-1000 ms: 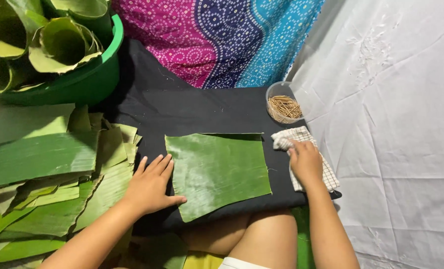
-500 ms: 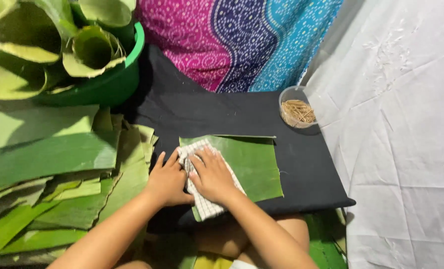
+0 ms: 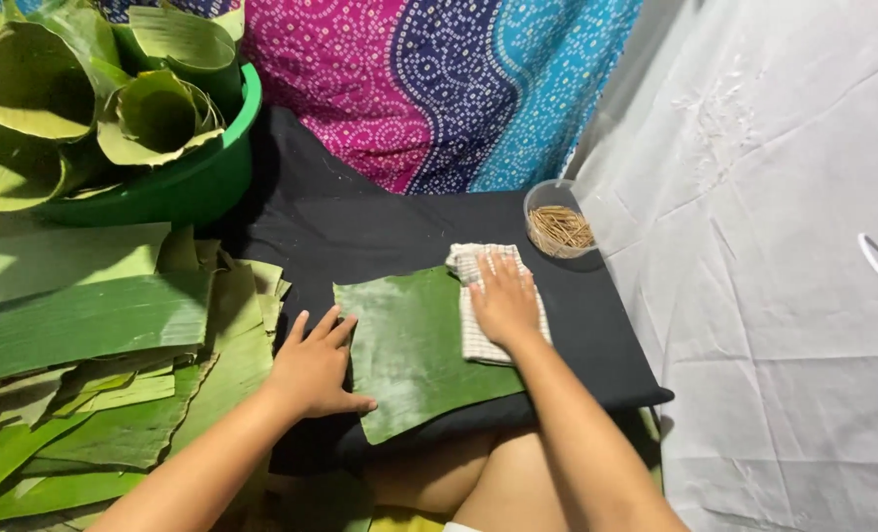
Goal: Cleaning banana leaves with a cloth and folding them into cone shapes secured with toothpicks
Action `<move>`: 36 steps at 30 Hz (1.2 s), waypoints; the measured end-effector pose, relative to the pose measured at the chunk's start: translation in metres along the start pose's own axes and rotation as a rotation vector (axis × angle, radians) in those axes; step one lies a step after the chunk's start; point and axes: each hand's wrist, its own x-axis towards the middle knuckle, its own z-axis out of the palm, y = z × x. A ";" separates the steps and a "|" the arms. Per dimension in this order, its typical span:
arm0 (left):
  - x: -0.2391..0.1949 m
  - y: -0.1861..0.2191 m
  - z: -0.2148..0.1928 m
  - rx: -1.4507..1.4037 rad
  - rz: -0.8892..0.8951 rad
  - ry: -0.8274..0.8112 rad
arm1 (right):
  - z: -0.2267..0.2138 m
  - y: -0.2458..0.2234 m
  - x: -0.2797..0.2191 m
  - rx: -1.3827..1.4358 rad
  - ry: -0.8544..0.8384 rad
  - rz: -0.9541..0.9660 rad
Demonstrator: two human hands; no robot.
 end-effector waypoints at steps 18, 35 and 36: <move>0.000 0.001 -0.009 -0.024 -0.026 -0.055 | 0.006 -0.039 -0.020 0.117 0.041 -0.109; 0.040 -0.025 0.069 0.008 0.048 0.243 | 0.050 -0.079 0.003 0.118 0.197 -0.215; 0.040 -0.024 0.069 0.009 0.049 0.238 | 0.047 -0.066 0.006 0.096 0.197 -0.166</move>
